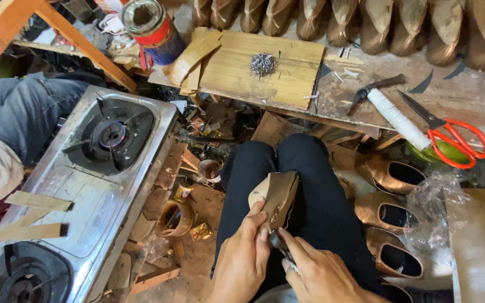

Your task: The person holds a metallic high-heeled shoe and uses a hammer to tap along the sole edge, likely securing or adjusting the sole. The person repeatedly taps the shoe's perimeter while seated on the floor.

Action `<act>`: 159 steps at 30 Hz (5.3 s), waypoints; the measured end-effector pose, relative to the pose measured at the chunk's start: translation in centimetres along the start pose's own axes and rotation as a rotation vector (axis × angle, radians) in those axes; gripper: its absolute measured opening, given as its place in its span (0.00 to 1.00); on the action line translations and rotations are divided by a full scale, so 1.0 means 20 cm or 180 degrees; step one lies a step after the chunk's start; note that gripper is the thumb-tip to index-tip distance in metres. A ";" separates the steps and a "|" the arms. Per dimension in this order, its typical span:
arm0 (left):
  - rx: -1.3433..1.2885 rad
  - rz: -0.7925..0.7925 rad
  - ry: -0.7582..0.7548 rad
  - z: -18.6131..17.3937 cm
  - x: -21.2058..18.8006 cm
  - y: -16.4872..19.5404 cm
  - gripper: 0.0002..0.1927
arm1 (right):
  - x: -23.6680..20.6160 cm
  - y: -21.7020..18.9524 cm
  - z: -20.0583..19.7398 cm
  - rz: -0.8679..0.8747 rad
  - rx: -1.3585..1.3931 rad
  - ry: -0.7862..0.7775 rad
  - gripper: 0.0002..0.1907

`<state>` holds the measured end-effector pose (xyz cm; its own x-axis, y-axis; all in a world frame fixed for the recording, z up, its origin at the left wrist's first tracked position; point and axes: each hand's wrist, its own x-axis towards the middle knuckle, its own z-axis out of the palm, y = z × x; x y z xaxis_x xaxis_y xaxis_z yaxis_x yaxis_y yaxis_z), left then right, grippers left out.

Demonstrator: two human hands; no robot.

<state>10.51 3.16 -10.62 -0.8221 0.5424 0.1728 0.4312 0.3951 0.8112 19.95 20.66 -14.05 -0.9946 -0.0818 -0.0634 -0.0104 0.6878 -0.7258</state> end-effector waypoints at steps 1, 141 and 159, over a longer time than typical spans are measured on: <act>0.0098 -0.0182 -0.0096 0.01 -0.01 0.00 0.16 | -0.01 0.00 -0.02 0.0073 0.0055 -0.0159 0.34; -0.3549 -0.1346 -0.0861 0.65 0.92 -0.71 0.36 | 0.28 0.58 -0.26 0.0853 -0.0349 0.0902 0.18; -0.3597 -0.1264 -0.0872 0.62 0.92 -0.64 0.43 | 0.41 0.38 -0.59 -0.0545 0.3158 0.2253 0.24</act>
<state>-5.53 17.21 -24.84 -0.6589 0.7226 -0.2091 -0.5078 -0.2222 0.8323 10.52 33.78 -11.92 -0.8279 0.5044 0.2451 -0.3708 -0.1646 -0.9140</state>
